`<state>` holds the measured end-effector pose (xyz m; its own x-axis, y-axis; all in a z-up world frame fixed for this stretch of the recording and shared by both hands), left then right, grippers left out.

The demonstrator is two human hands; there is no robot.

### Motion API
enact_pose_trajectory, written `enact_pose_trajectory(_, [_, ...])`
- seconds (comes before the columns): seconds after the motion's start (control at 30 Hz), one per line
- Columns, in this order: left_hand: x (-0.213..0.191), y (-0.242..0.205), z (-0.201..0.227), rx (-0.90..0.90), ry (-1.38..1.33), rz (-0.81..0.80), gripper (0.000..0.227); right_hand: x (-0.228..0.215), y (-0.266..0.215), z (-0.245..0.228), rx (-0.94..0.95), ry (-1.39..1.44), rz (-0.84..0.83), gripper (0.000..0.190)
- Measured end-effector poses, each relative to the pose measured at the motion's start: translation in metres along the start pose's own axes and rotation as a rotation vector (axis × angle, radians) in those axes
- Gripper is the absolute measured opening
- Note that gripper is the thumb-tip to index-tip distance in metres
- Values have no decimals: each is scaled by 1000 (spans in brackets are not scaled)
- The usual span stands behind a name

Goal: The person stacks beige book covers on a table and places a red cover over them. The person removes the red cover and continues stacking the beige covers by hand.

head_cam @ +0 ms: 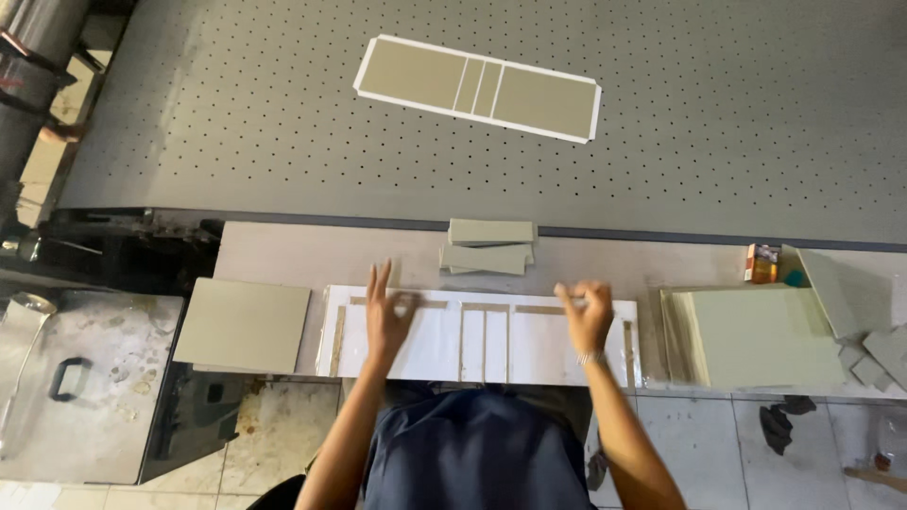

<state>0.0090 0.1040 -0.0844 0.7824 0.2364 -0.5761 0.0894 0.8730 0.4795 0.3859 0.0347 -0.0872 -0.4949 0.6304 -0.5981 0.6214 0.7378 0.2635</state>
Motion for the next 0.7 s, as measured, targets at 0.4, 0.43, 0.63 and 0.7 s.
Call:
enact_pose_trajectory(0.4, [-22,-82,15,-52,-25,-164,54,-112,-91,22,-192,-158,90,16])
enact_pose_trajectory(0.43, [-22,-83,15,-102,-80,-185,55,-128,-85,22,-249,-155,132,15])
enact_pose_trajectory(0.63, [-23,-81,19,-58,-32,-226,55,-219,-37,25,-286,-332,280,26])
enact_pose_trajectory(0.7, [-24,-79,25,-11,-9,-222,54,-248,-21,43,-214,-404,216,51])
Point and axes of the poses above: each hand's wrist, its own y-axis towards the middle knuckle, its own x-axis out of the palm, z = x × y, the point moved 1 cm from there along y, towards the middle knuckle, and after that the axes turned 8 degrees about x, right-handed, at the moved point
